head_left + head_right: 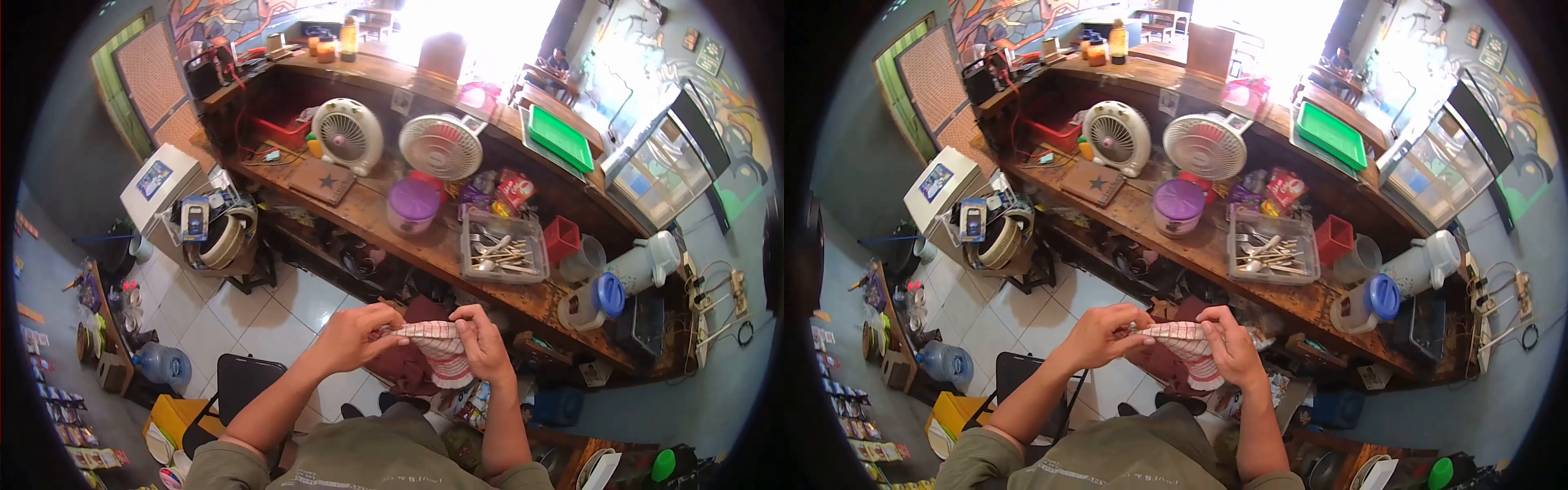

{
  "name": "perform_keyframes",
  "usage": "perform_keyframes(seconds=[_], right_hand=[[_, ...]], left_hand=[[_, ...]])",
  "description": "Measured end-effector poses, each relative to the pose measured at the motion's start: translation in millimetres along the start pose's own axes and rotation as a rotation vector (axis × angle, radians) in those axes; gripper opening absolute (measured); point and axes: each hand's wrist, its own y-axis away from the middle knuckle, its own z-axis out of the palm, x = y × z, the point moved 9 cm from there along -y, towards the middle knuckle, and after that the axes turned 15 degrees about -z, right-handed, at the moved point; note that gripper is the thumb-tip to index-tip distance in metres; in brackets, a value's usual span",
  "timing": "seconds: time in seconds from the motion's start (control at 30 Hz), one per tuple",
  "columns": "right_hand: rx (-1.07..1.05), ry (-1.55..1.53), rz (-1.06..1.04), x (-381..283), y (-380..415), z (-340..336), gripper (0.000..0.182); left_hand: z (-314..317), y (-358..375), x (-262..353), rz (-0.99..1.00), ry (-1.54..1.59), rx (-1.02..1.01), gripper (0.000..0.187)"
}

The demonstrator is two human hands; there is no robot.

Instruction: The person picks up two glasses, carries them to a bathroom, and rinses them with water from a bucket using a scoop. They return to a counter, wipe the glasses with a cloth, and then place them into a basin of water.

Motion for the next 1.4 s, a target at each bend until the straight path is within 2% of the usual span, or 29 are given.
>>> perform_keyframes(seconds=[0.07,0.13,0.17,0.2,0.23,0.27,0.3,0.4,0.53,0.6,0.67,0.73,0.8,0.83,0.87,0.93,1.0,1.03,1.07,1.1,1.17,1.2,1.27,1.3,1.33,1.4], right_hand=[[0.012,0.046,-0.041,3.2,3.9,-26.6,0.018],[0.018,0.121,-0.13,3.5,9.9,-44.5,0.036],[0.05,0.184,-0.13,4.6,10.5,-54.5,0.04],[0.07,0.188,-0.129,9.7,10.2,-61.1,0.04],[0.078,0.262,-0.191,10.2,8.9,-66.7,0.034],[0.08,0.336,-0.249,10.5,7.4,-70.3,0.028],[0.087,0.376,-0.197,18.3,6.8,-74.4,0.018],[0.136,0.241,-0.065,32.3,3.4,-77.2,0.014],[0.189,0.175,-0.176,39.1,-17.2,-66.8,0.01],[0.164,0.198,-0.154,48.0,-29.8,-54.8,0.009],[0.144,0.226,-0.129,47.5,-46.8,-35.9,0.01],[0.19,0.15,0.165,58.0,-63.7,-24.2,0.012],[0.209,0.238,0.114,67.8,-85.2,-17.2,0.014],[0.209,0.238,0.156,69.8,-96.1,-11.2,0.016],[0.215,0.236,0.199,73.6,-105.3,-5.9,0.017],[0.227,0.248,0.253,86.9,-121.8,0.6,0.019],[0.23,0.172,0.218,100.7,-142.8,6.2,0.019],[0.24,0.178,0.228,107.0,-153.1,3.9,0.019],[0.286,0.228,0.226,111.3,-165.2,-4.5,0.02],[0.33,0.277,0.221,118.2,-176.9,-13.2,0.02],[0.37,0.466,0.194,150.5,-196.8,-35.2,0.021],[0.372,0.468,0.198,173.3,-204.4,-39.4,0.021],[0.563,0.66,0.155,189.2,-206.2,-54.2,0.029],[0.568,0.656,0.17,196.1,-202.9,-52.6,0.029],[0.604,0.684,0.143,190.9,-199.7,-50.1,0.033],[0.659,0.694,0.153,179.1,-183.0,-39.3,0.037]], left_hand=[[10.6,-19.4,13.7,0.049,0.016,0.004,0.019],[21.0,-37.9,22.4,0.1,0.02,-0.001,0.015],[21.9,-47.5,28.1,0.171,0.012,0.073,0.014],[21.5,-54.9,34.8,0.241,0.009,0.145,0.014],[24.8,-63.3,39.9,0.253,0.008,0.131,0.014],[26.9,-72.2,40.5,0.199,-0.029,0.13,0.014],[29.9,-79.0,38.3,0.137,-0.064,0.13,0.015],[36.9,-93.8,28.4,0.038,-0.006,0.059,0.017],[19.3,-112.4,11.2,0.123,-0.015,-0.085,0.019],[10.1,-118.7,-2.1,0.166,-0.147,-0.233,0.019],[-7.2,-130.7,-23.8,0.192,-0.139,-0.284,0.018],[-29.0,-149.1,-42.3,0.235,-0.13,-0.337,0.018],[-51.5,-166.8,-65.2,0.228,-0.101,-0.361,0.014],[-59.1,-178.2,-81.4,0.152,-0.073,-0.426,0.018],[-68.7,-190.5,-88.2,0.169,-0.067,-0.442,0.018],[-91.4,-214.2,-94.1,0.248,-0.087,-0.341,0.017],[-100.7,-238.1,-100.3,0.209,-0.094,-0.334,0.014],[-106.5,-255.7,-107.0,0.126,-0.056,-0.274,0.013],[-112.4,-273.6,-114.3,0.044,-0.021,-0.208,0.013],[-108.8,-289.0,-116.9,0.047,-0.02,-0.212,0.013],[-102.6,-325.4,-141.1,-0.067,-0.035,-0.075,0.02],[-87.8,-340.1,-155.6,-0.066,-0.034,-0.08,0.02],[-86.9,-351.6,-163.7,0.057,-0.166,0.242,0.033],[-78.6,-352.2,-171.0,0.038,-0.262,0.239,0.043],[-75.3,-348.7,-170.4,0.037,-0.27,0.221,0.043],[-83.4,-328.3,-158.1,0.128,-0.239,0.316,0.052]])
